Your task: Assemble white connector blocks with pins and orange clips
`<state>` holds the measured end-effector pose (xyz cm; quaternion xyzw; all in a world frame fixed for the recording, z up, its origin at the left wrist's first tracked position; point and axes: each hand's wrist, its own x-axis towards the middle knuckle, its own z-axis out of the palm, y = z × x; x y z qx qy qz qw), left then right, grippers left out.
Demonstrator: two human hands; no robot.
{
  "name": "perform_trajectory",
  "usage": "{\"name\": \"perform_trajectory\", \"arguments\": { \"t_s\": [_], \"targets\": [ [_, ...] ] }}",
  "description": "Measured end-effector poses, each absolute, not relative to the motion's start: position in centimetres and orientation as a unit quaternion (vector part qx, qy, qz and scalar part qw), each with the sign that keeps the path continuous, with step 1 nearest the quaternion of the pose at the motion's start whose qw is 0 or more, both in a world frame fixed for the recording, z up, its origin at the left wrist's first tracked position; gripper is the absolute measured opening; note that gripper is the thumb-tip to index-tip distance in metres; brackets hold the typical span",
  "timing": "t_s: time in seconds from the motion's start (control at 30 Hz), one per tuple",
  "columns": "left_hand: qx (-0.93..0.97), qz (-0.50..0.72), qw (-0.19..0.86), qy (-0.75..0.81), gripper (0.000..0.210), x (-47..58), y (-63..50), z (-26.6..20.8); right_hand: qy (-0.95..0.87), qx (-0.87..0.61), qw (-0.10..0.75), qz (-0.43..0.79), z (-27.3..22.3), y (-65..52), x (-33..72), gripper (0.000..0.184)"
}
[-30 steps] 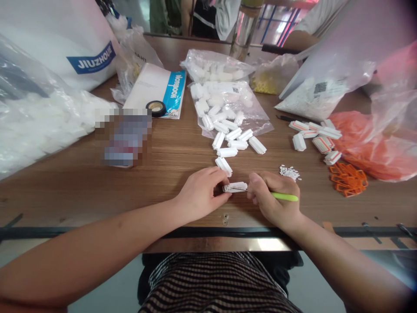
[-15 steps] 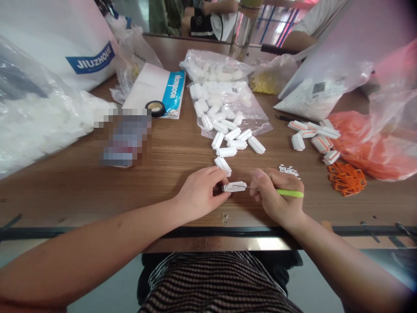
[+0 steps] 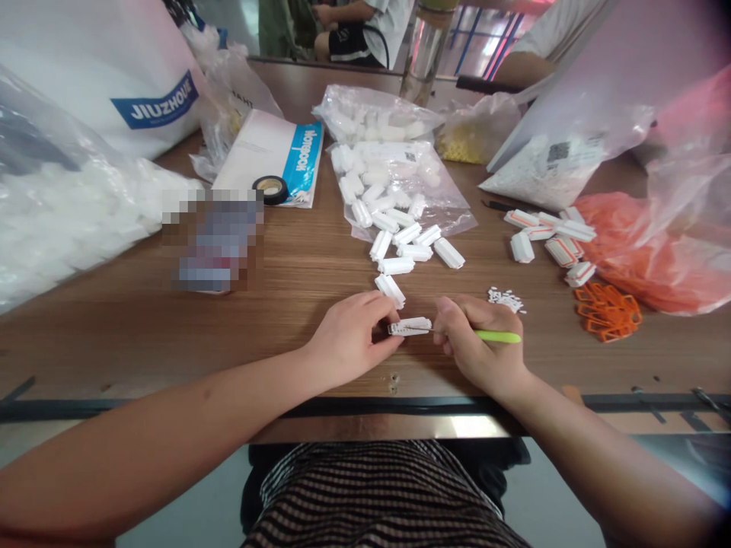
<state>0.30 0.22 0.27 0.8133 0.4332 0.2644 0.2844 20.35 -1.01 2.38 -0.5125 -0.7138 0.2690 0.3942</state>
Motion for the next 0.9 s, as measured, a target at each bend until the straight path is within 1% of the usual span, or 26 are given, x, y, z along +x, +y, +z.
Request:
{"name": "perform_trajectory", "arguments": {
  "t_s": [0.3, 0.47, 0.7, 0.8, 0.9],
  "targets": [
    [0.813, 0.268, 0.287, 0.429, 0.008, 0.22, 0.21, 0.31, -0.679, -0.517, 0.414, 0.316, 2.03, -0.86, 20.55, 0.044],
    [0.814, 0.264, 0.289, 0.43, 0.008, 0.2, 0.19, 0.24, -0.68, -0.518, 0.413, 0.315, 2.03, -0.79, 20.55, 0.045],
    [0.814, 0.272, 0.282, 0.428, 0.009, 0.22, 0.22, 0.06, -0.715, -0.511, 0.385, 0.282, 2.36, -0.67, 20.3, 0.044],
    [0.812, 0.271, 0.282, 0.432, 0.012, 0.28, 0.24, 0.08, -0.75, -0.495, 0.367, 0.243, 2.69, -0.75, 20.07, 0.043],
    [0.81, 0.268, 0.284, 0.438, 0.012, 0.33, 0.25, 0.23, -0.758, -0.487, 0.368, 0.229, 2.7, -0.8, 20.09, 0.042]
  ]
}}
